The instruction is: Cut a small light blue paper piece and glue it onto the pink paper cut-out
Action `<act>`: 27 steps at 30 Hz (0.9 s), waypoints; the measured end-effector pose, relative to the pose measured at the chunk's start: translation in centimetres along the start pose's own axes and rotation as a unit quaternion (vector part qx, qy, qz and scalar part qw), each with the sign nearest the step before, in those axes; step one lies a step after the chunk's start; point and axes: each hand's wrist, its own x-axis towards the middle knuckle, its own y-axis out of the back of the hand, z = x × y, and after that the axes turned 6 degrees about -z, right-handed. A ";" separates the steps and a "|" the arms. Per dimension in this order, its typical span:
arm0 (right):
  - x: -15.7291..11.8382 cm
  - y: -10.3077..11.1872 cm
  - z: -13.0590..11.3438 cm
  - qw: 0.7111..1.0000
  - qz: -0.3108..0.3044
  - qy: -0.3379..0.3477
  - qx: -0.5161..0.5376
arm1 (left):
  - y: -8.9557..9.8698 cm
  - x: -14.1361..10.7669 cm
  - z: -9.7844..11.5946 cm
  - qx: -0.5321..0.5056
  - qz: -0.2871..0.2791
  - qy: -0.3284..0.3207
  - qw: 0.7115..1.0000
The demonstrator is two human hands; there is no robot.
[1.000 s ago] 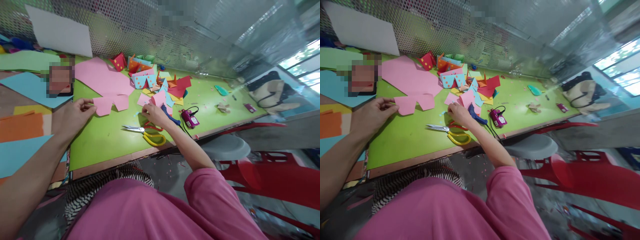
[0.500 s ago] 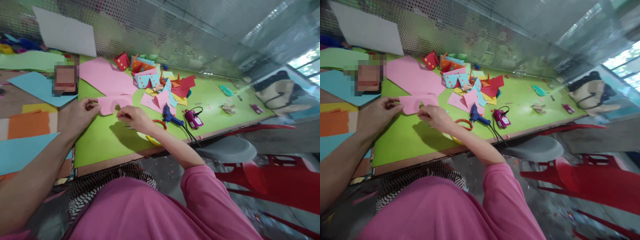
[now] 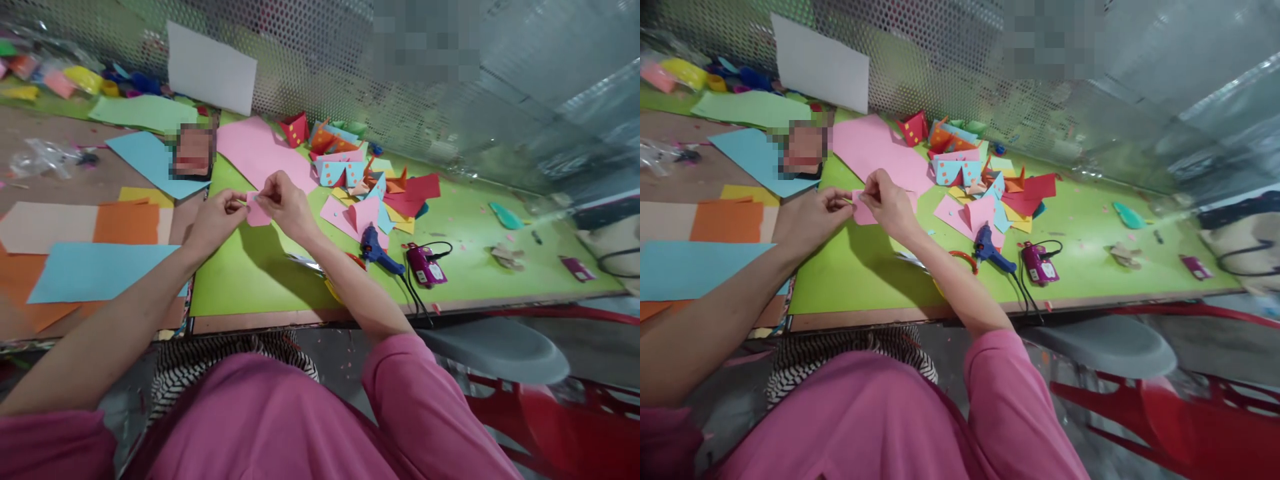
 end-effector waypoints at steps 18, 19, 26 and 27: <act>-0.1 -0.9 -1.1 0.980 0.029 -0.046 -0.191 | -0.1 -0.6 0.9 0.009 -0.010 -0.025 1.000; -0.1 -1.0 -1.1 0.978 0.034 -0.044 -0.199 | -0.2 -0.6 0.9 0.011 -0.010 -0.025 1.000; -0.7 0.5 -0.4 0.986 0.046 0.013 -0.162 | -0.3 -0.6 0.5 -0.006 -0.002 -0.025 1.000; -0.8 0.9 -0.1 0.984 0.051 0.029 -0.167 | -0.3 -0.6 0.5 -0.009 -0.002 -0.023 1.000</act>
